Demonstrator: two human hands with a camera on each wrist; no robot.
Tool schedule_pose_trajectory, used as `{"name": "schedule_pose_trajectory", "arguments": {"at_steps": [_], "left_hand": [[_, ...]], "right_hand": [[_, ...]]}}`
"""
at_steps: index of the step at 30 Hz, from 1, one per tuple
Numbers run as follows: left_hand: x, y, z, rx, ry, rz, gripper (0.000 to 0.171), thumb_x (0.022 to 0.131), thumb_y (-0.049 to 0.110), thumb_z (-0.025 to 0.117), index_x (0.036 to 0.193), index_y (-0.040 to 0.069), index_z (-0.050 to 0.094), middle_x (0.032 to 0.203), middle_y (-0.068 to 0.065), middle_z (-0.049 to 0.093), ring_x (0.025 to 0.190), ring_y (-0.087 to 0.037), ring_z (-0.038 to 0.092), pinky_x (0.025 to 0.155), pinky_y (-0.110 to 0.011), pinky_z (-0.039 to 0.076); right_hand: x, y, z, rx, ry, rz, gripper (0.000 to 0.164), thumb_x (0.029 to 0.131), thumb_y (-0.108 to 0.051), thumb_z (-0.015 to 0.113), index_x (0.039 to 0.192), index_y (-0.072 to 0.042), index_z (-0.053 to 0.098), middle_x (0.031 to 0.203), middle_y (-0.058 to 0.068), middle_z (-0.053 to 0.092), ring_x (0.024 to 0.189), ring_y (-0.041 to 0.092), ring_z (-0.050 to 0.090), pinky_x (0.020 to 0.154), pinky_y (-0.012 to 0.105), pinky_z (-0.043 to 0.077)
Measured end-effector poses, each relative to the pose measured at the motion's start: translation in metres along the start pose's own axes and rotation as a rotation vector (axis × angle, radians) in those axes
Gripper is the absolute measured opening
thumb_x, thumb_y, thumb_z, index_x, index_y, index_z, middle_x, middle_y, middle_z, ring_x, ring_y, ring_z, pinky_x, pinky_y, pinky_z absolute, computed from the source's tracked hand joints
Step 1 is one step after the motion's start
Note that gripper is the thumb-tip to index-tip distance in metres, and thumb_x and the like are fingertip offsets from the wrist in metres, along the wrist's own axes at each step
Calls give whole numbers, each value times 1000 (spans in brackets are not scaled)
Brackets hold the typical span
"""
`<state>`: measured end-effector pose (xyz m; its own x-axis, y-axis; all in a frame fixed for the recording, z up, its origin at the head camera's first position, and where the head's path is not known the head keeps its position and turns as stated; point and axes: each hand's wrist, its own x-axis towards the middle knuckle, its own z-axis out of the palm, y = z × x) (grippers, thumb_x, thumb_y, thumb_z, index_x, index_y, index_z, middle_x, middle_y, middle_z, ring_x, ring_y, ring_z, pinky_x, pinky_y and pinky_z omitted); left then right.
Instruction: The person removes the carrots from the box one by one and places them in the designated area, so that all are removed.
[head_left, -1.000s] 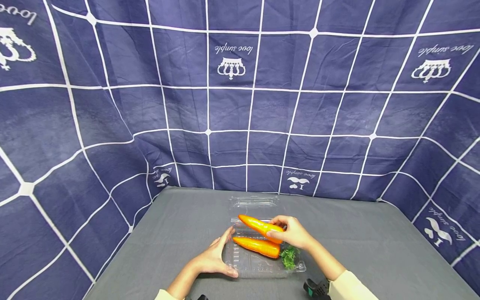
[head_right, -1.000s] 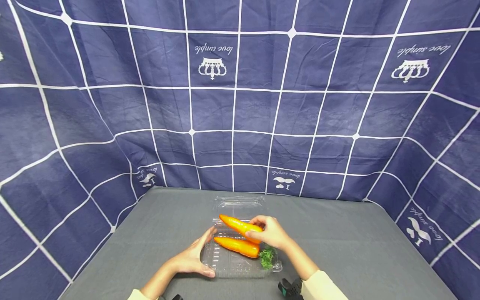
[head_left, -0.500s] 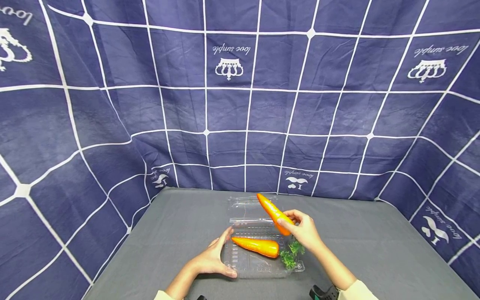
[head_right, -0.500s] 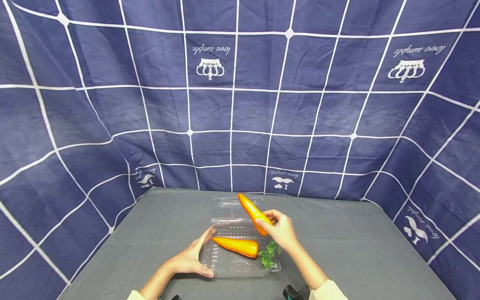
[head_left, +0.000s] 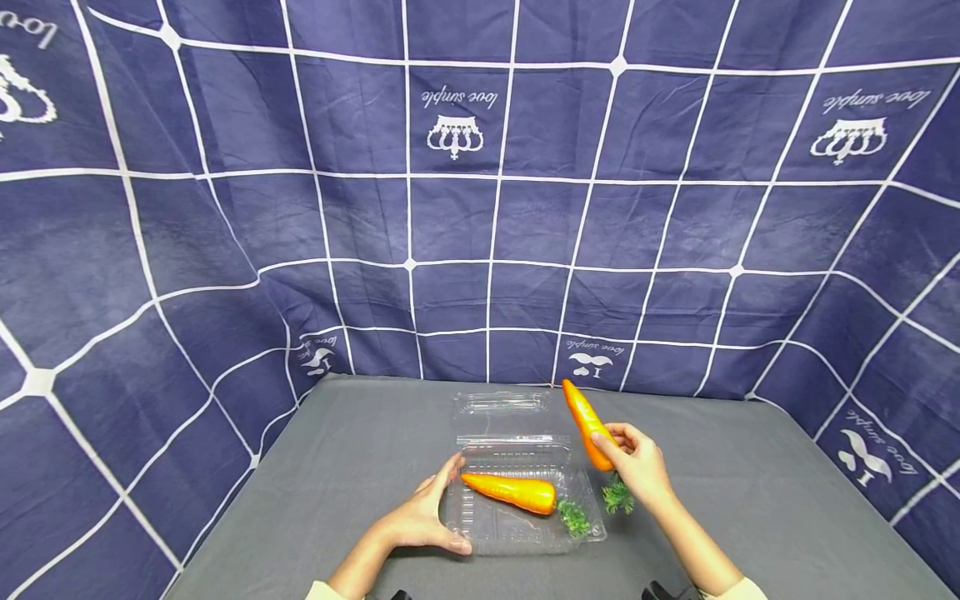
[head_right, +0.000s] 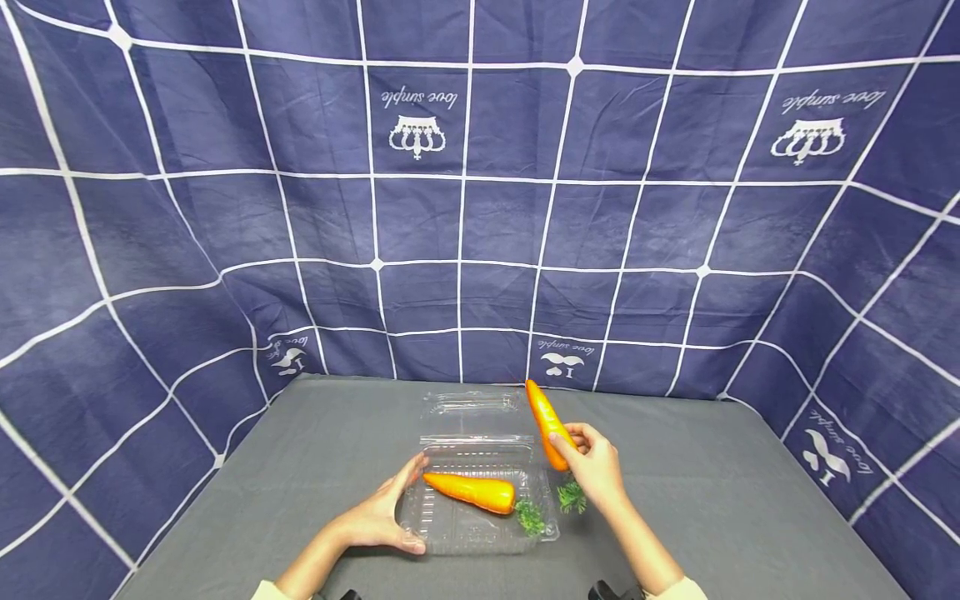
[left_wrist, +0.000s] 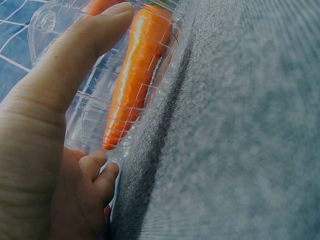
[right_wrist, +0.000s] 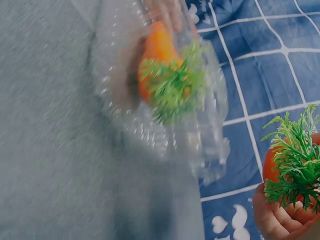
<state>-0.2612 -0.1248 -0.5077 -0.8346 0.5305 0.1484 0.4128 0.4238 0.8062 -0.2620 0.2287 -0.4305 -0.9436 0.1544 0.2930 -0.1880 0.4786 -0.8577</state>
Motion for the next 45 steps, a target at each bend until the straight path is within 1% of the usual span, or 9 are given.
{"name": "schedule_pose_trajectory", "arguments": {"at_steps": [7, 13, 19, 23, 29, 36, 41, 45], "left_hand": [[0, 1, 0, 9, 2, 0, 128, 58, 35, 93, 155, 7, 14, 155, -8, 33, 134, -33, 34, 107, -54, 28], [-1, 2, -1, 10, -1, 1, 128, 58, 35, 93, 155, 6, 15, 155, -10, 33, 134, -33, 34, 107, -54, 28], [0, 1, -2, 2, -5, -1, 127, 59, 35, 93, 155, 7, 15, 155, -11, 32, 134, -34, 34, 106, -57, 28], [0, 1, -2, 5, -3, 3, 128, 59, 35, 93, 155, 6, 15, 155, -12, 32, 134, -35, 34, 106, -58, 27], [-1, 1, -1, 5, -4, 1, 128, 59, 35, 93, 155, 5, 15, 156, -10, 31, 135, -34, 34, 107, -56, 27], [-1, 1, 0, -2, -4, -6, 128, 59, 35, 93, 155, 4, 15, 156, -10, 31, 136, -34, 33, 106, -58, 26], [-1, 2, 0, -5, -3, -14, 128, 59, 35, 93, 155, 5, 15, 156, -10, 31, 136, -34, 33, 107, -58, 26], [0, 2, -1, -8, -2, -13, 128, 59, 35, 93, 155, 5, 15, 156, -10, 31, 136, -34, 33, 107, -59, 26]], "right_hand": [[-6, 17, -11, -57, 26, 75, 35, 90, -29, 71, 107, 1, 68, 82, 4, 68, 67, 7, 57, 61, 22, 45], [-11, 32, -17, -106, 54, 131, 36, 90, -32, 70, 105, 0, 68, 81, 3, 69, 67, 7, 57, 62, 23, 44], [-16, 43, -22, -186, 73, 148, 37, 90, -34, 70, 104, 0, 69, 79, 2, 69, 67, 9, 55, 62, 25, 42], [-19, 52, -24, -242, 65, 149, 39, 89, -34, 69, 104, 2, 69, 78, 2, 68, 67, 11, 55, 62, 27, 42], [-23, 62, -23, -298, 44, 174, 39, 89, -36, 69, 103, 1, 69, 75, 0, 65, 66, 13, 56, 63, 29, 42], [-25, 62, -20, -338, 2, 171, 42, 89, -38, 69, 102, 2, 68, 72, -2, 63, 61, 13, 58, 62, 31, 43], [-25, 62, -19, -384, -18, 175, 42, 89, -39, 68, 99, 1, 68, 74, -2, 62, 65, 14, 56, 64, 33, 43], [-24, 61, -19, -385, -36, 197, 43, 90, -41, 67, 100, 1, 68, 75, -1, 63, 67, 14, 55, 64, 33, 43]]}}
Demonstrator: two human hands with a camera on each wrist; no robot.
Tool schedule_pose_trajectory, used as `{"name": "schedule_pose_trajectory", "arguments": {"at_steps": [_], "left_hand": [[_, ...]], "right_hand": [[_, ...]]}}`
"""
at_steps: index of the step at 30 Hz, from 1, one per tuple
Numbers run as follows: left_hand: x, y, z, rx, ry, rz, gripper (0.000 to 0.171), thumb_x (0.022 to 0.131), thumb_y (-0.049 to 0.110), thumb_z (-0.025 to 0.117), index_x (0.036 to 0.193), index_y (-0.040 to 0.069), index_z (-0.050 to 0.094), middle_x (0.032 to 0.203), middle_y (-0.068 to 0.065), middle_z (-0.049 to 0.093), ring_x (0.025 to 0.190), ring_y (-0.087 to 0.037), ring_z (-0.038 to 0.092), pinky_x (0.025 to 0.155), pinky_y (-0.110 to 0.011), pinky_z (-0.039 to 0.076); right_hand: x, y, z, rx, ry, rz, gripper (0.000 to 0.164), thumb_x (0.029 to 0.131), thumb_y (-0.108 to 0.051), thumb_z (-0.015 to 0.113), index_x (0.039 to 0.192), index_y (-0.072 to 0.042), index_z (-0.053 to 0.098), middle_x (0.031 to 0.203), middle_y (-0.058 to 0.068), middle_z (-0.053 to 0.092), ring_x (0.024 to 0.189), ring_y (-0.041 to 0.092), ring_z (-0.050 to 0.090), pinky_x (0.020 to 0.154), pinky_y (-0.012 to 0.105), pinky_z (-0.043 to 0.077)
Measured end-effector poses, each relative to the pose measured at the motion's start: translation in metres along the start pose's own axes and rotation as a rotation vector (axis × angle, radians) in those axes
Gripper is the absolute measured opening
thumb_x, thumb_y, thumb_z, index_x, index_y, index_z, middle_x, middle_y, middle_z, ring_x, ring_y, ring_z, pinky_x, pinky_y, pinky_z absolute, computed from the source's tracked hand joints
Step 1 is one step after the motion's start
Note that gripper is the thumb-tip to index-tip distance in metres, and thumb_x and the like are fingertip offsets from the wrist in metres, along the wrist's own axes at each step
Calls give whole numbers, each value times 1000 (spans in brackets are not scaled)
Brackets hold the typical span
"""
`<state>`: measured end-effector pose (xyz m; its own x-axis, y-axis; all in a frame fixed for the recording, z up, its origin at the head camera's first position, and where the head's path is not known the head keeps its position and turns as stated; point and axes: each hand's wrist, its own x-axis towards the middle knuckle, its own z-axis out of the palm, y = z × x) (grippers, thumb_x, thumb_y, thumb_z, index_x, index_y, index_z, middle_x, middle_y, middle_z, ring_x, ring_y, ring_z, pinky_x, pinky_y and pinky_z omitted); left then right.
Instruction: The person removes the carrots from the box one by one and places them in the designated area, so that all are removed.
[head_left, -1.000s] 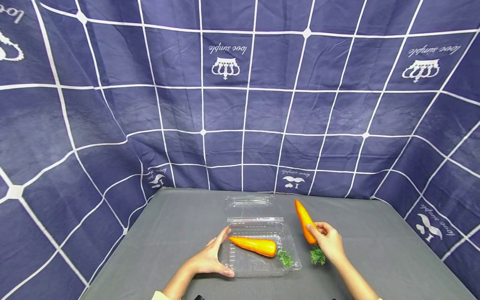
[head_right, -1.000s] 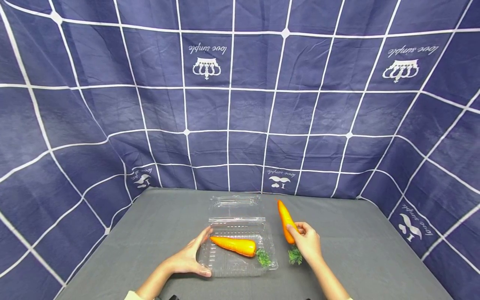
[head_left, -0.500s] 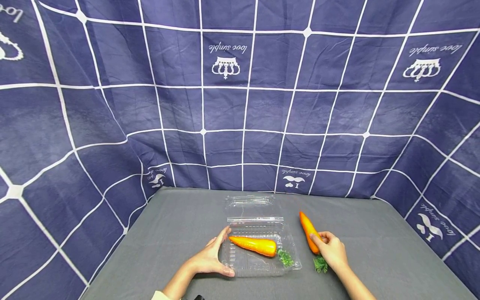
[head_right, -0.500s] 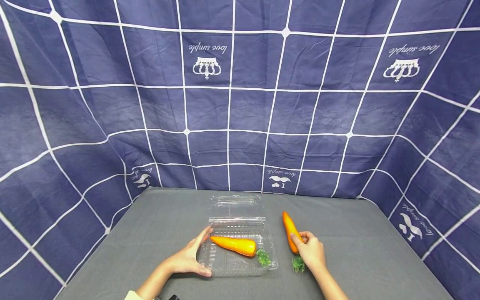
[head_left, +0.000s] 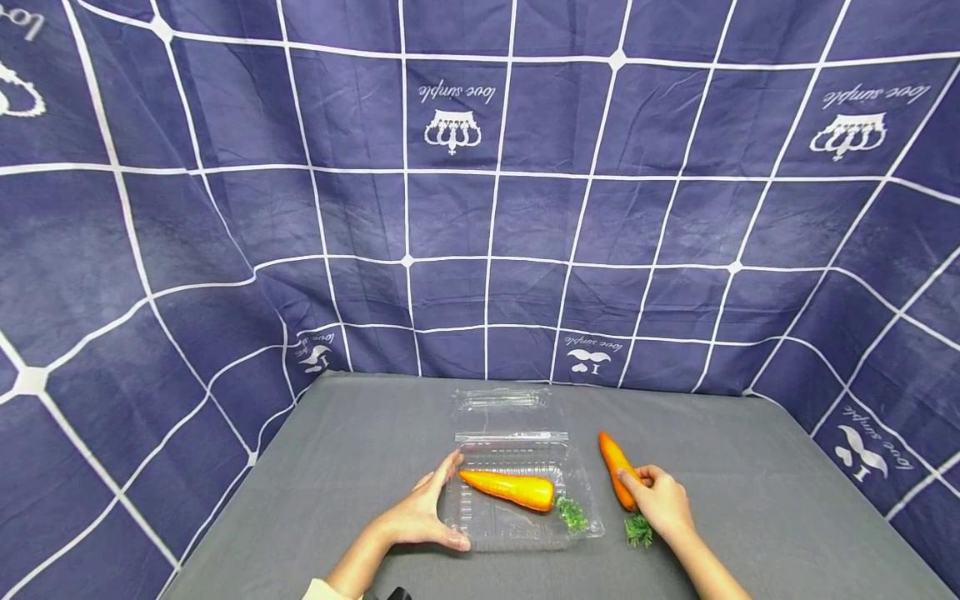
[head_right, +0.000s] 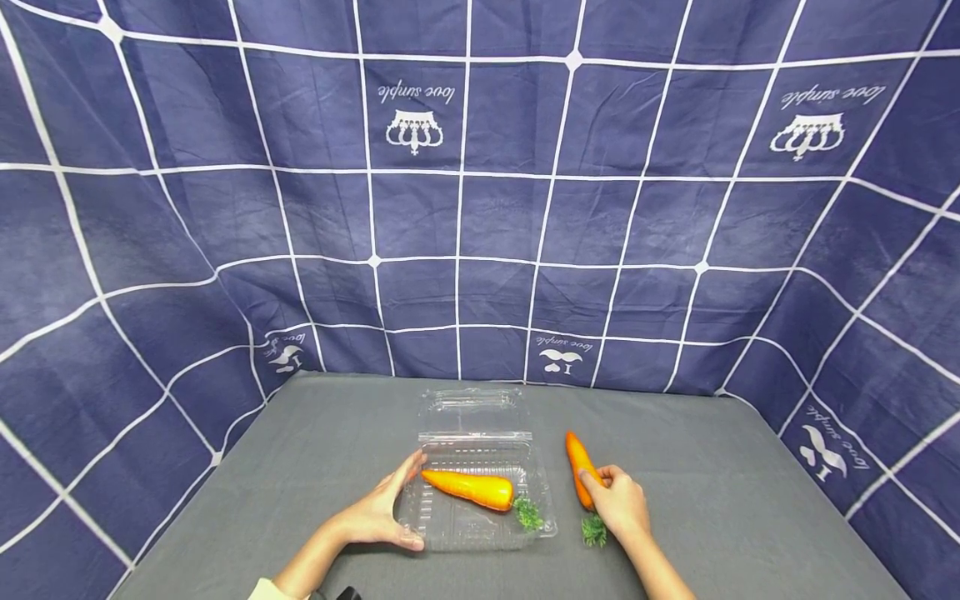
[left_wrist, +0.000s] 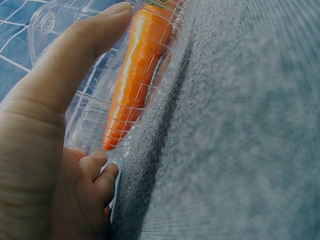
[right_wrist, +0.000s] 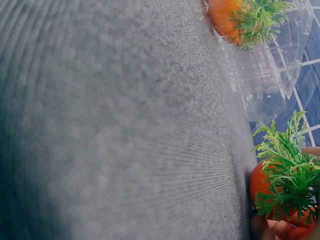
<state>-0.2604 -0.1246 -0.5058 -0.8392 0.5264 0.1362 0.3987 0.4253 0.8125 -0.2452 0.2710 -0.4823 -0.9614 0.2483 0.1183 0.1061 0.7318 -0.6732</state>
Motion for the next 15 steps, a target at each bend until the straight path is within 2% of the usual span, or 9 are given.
{"name": "schedule_pose_trajectory", "arguments": {"at_steps": [5, 15], "left_hand": [[2, 1, -1, 2, 5, 3, 128, 58, 36, 93, 155, 6, 15, 156, -10, 31, 136, -34, 33, 107, -59, 26], [0, 0, 0, 7, 9, 0, 129, 58, 37, 93, 156, 7, 14, 156, -8, 31, 136, -33, 33, 107, -57, 27]], "right_hand": [[1, -2, -2, -19, -32, 13, 45, 92, -42, 64, 102, 2, 68, 78, 1, 64, 71, 17, 57, 65, 35, 43], [1, -5, -9, -56, -41, -6, 44, 92, -45, 62, 100, -3, 69, 82, 2, 67, 76, 19, 59, 68, 38, 45]]}}
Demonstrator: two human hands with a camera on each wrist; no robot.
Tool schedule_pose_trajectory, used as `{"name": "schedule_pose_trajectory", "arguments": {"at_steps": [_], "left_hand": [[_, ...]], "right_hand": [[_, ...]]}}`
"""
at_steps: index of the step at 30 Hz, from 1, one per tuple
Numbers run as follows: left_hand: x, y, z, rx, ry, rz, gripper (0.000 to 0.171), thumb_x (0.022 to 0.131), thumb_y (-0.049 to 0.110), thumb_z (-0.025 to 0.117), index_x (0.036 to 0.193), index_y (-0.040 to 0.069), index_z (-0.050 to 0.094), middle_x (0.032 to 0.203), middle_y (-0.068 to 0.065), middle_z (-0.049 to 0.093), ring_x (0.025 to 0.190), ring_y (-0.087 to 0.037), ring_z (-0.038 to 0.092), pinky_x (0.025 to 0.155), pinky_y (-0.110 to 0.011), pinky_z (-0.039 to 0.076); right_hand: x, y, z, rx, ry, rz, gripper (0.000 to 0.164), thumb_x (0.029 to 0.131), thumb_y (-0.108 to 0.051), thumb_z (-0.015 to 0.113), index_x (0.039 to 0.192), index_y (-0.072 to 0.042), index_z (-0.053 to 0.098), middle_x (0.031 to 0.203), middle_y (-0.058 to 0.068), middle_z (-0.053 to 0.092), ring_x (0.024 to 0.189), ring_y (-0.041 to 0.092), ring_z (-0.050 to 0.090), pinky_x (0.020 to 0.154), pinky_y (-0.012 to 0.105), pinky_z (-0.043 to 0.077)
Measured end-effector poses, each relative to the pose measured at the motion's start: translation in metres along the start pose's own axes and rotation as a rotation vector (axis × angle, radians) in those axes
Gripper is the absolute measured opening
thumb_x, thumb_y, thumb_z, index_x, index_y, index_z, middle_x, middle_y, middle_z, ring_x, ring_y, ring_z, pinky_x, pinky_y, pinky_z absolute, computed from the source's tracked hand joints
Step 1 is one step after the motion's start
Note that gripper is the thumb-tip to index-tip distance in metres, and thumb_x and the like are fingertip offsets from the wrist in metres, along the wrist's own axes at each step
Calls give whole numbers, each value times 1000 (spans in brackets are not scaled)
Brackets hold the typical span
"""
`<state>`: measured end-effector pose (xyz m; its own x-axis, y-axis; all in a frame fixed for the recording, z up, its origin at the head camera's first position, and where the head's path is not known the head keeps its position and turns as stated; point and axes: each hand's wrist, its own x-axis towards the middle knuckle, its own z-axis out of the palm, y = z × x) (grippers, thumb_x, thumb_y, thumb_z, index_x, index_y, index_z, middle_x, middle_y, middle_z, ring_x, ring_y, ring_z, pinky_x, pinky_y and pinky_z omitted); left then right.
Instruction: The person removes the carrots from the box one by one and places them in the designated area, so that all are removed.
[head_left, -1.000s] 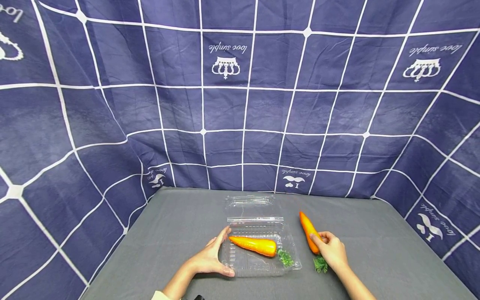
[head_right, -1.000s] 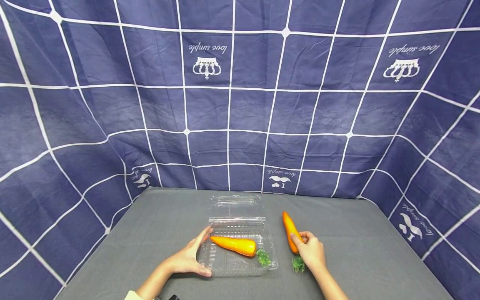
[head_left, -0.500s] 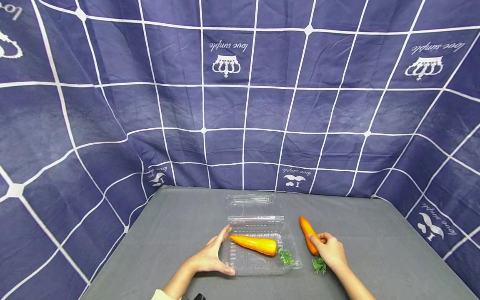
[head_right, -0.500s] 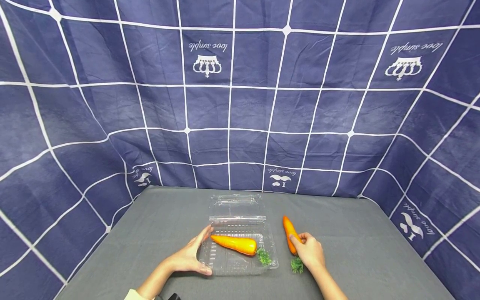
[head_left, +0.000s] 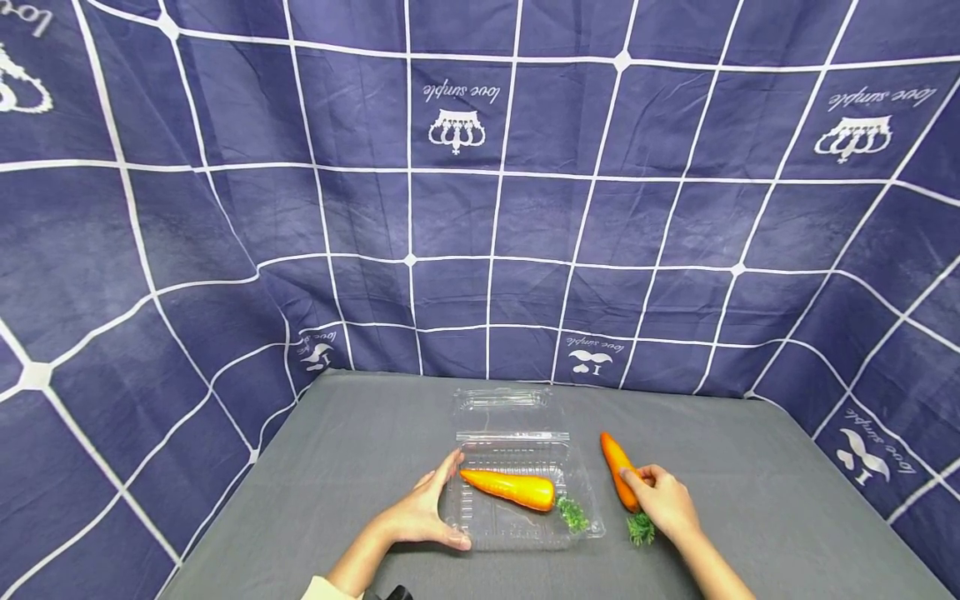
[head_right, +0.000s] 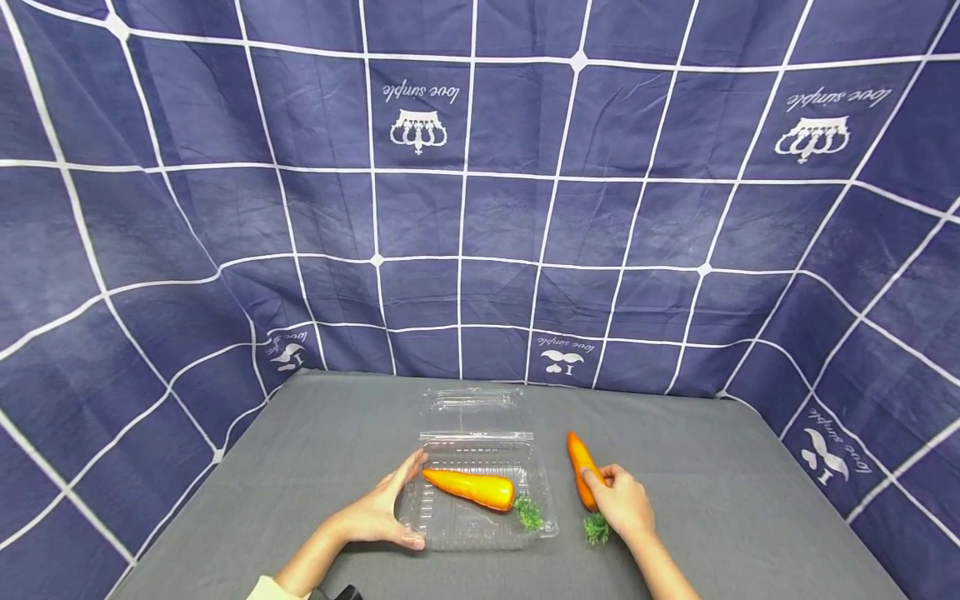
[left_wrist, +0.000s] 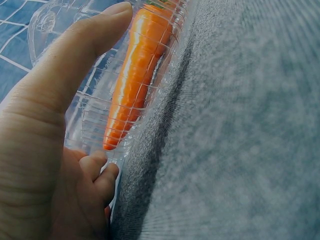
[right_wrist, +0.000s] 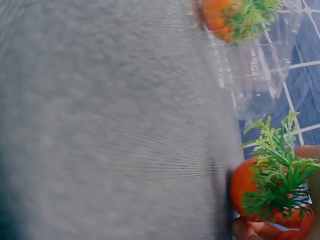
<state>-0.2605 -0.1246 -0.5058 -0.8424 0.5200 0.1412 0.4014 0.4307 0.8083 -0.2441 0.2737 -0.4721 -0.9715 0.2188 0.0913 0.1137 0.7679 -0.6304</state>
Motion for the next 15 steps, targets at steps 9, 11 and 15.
{"name": "schedule_pose_trajectory", "arguments": {"at_steps": [9, 11, 15], "left_hand": [[-1, -1, 0, -9, -13, -13, 128, 58, 35, 93, 156, 8, 14, 156, -8, 30, 137, -34, 32, 107, -59, 25], [-1, -1, 0, -3, -9, -10, 129, 58, 36, 93, 156, 8, 14, 156, -8, 31, 136, -33, 33, 107, -59, 26], [0, -1, 0, 3, -8, -7, 129, 58, 37, 93, 156, 7, 14, 156, -8, 31, 136, -33, 33, 107, -57, 27]], "right_hand": [[2, -22, -16, 27, 73, -105, 35, 94, -33, 63, 103, 1, 68, 90, 6, 68, 83, 22, 62, 75, 40, 47], [3, -28, -17, 42, 85, -121, 33, 94, -32, 63, 104, -1, 68, 91, 6, 68, 85, 22, 62, 77, 39, 47], [4, -42, -16, 76, 98, -146, 29, 95, -30, 63, 103, -3, 69, 90, 4, 68, 86, 21, 62, 79, 39, 47]]}}
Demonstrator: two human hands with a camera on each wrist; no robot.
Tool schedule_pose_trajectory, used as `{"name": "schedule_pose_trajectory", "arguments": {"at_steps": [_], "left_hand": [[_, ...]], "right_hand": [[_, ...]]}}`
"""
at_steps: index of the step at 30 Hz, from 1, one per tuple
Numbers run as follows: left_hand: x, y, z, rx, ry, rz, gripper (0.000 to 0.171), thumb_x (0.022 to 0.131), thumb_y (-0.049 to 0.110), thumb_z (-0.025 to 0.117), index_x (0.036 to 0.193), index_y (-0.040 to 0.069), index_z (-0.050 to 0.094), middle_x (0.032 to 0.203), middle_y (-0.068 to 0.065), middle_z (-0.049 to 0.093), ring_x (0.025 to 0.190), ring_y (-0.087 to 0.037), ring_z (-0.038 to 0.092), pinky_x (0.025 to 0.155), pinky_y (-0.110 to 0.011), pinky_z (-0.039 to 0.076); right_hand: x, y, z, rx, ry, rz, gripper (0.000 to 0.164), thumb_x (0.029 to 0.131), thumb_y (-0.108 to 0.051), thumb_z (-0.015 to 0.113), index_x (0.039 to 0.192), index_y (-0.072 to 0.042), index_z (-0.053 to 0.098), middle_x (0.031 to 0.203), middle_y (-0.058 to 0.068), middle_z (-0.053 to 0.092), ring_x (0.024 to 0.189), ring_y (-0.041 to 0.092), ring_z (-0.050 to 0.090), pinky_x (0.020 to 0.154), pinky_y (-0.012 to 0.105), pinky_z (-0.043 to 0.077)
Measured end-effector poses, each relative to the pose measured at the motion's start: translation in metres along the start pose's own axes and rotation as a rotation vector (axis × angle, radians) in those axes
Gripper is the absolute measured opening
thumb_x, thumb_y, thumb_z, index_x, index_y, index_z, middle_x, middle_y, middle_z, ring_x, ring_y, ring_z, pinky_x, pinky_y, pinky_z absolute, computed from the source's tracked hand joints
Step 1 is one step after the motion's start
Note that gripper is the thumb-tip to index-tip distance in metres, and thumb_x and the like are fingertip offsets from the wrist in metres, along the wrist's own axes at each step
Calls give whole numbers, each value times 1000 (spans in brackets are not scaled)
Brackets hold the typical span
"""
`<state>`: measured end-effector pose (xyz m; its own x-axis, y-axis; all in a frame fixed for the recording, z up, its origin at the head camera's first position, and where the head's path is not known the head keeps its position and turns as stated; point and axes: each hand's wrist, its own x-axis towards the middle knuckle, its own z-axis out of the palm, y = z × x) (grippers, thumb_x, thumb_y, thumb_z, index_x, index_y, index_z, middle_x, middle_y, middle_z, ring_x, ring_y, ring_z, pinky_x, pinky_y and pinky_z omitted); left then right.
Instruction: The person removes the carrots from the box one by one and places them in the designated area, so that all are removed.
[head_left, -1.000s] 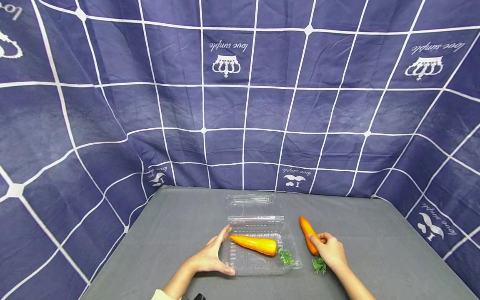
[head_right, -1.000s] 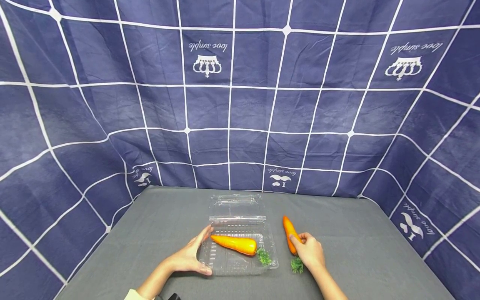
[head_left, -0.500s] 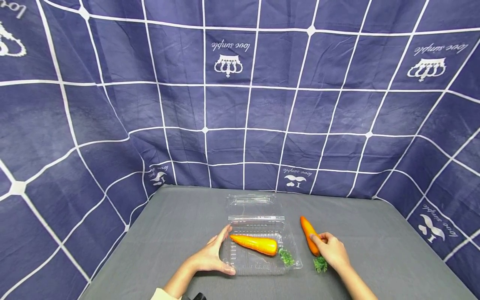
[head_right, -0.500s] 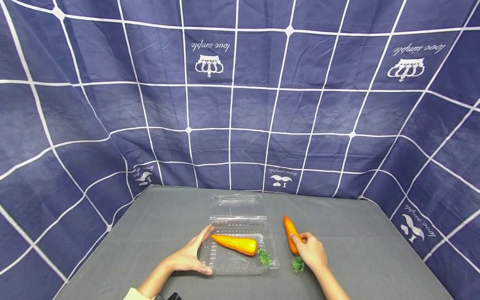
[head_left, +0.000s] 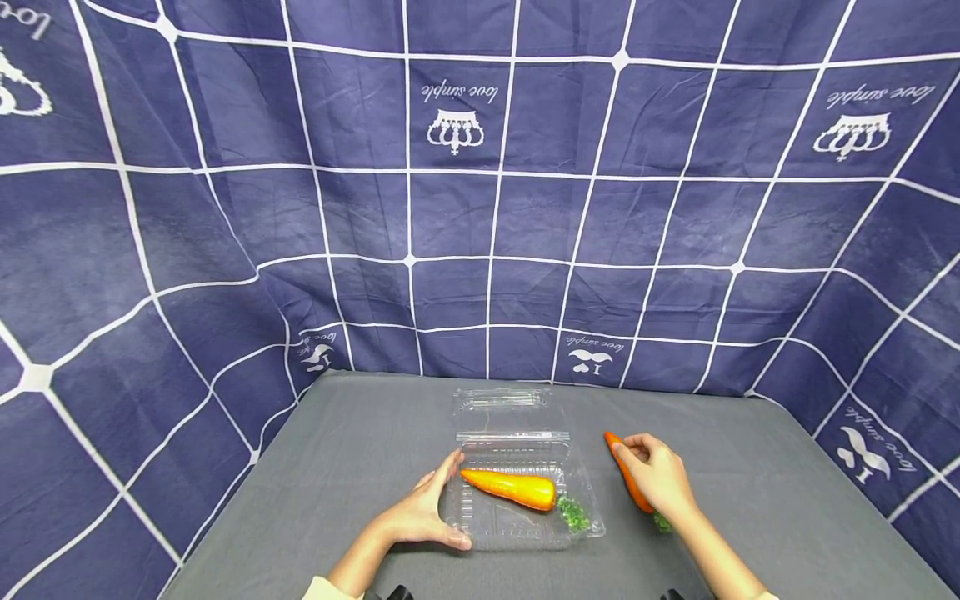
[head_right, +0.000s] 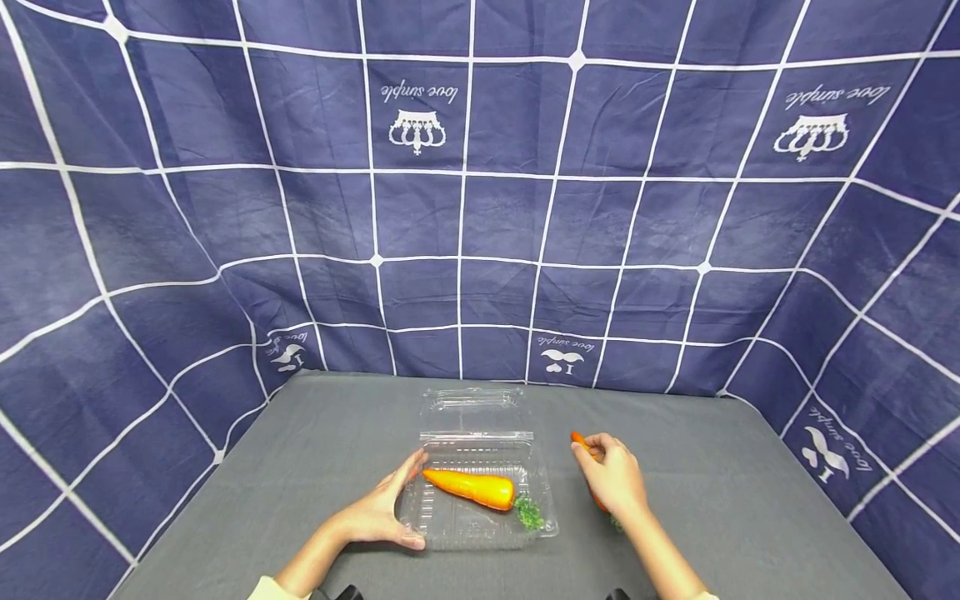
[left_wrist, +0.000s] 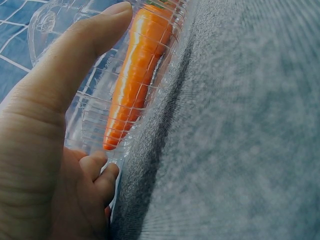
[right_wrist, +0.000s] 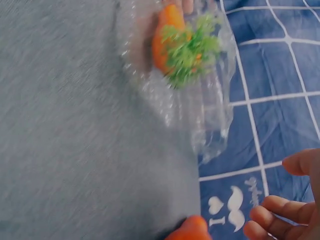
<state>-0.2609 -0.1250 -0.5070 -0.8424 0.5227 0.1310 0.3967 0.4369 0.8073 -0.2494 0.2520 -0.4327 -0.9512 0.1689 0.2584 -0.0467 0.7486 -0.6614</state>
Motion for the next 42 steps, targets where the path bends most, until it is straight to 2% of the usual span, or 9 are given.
{"name": "schedule_pose_trajectory", "arguments": {"at_steps": [7, 17, 21, 24, 29, 33, 37, 42], "left_hand": [[0, 0, 0, -9, -9, 3, 128, 59, 35, 93, 156, 7, 13, 156, -10, 30, 137, -34, 32, 107, -58, 26], [0, 1, 2, -14, 0, 22, 128, 59, 34, 94, 155, 5, 14, 156, -11, 31, 136, -35, 33, 107, -58, 26], [1, 0, 2, -17, -3, 18, 128, 59, 34, 94, 155, 6, 14, 156, -10, 31, 137, -35, 33, 107, -58, 26], [1, 0, 2, -25, -7, 19, 128, 59, 33, 94, 155, 6, 13, 156, -12, 31, 137, -35, 32, 107, -59, 25], [2, 0, 2, -26, -8, 20, 128, 59, 33, 93, 156, 6, 14, 156, -11, 31, 137, -35, 33, 107, -58, 26], [1, 1, 1, -27, -9, 19, 127, 59, 32, 93, 156, 7, 14, 156, -10, 31, 137, -34, 33, 108, -57, 26], [0, 1, 1, -29, -10, 21, 127, 59, 33, 93, 156, 7, 14, 156, -10, 31, 137, -35, 33, 108, -57, 26], [-1, 0, 1, -33, -9, 17, 127, 59, 32, 93, 156, 8, 14, 156, -9, 31, 137, -35, 33, 107, -59, 26]], "right_hand": [[2, -20, 11, 93, 20, -54, 22, 93, -25, 66, 99, -4, 70, 86, 1, 68, 80, 15, 61, 73, 29, 48], [-1, -43, 43, 222, 12, -136, 16, 90, -18, 70, 95, -4, 70, 82, 0, 66, 77, 14, 59, 69, 26, 47], [-2, -50, 54, 256, 10, -200, 12, 89, -17, 70, 92, -5, 71, 79, -3, 65, 76, 14, 59, 69, 26, 48], [-5, -53, 61, 271, -24, -256, 11, 88, -16, 71, 93, -5, 70, 79, -5, 64, 76, 11, 58, 67, 26, 48], [-8, -53, 73, 240, -140, -347, 14, 87, -15, 72, 96, -4, 70, 81, -10, 61, 76, 7, 57, 68, 25, 49], [-10, -50, 80, 197, -222, -426, 18, 87, -16, 71, 98, -3, 69, 86, -7, 62, 77, 10, 58, 68, 27, 49], [-12, -49, 82, 143, -263, -471, 19, 88, -19, 70, 99, -3, 68, 92, 0, 64, 80, 16, 58, 69, 29, 48], [-15, -49, 84, 6, -285, -511, 24, 87, -25, 70, 103, -7, 69, 95, 0, 64, 84, 17, 58, 73, 31, 49]]}}
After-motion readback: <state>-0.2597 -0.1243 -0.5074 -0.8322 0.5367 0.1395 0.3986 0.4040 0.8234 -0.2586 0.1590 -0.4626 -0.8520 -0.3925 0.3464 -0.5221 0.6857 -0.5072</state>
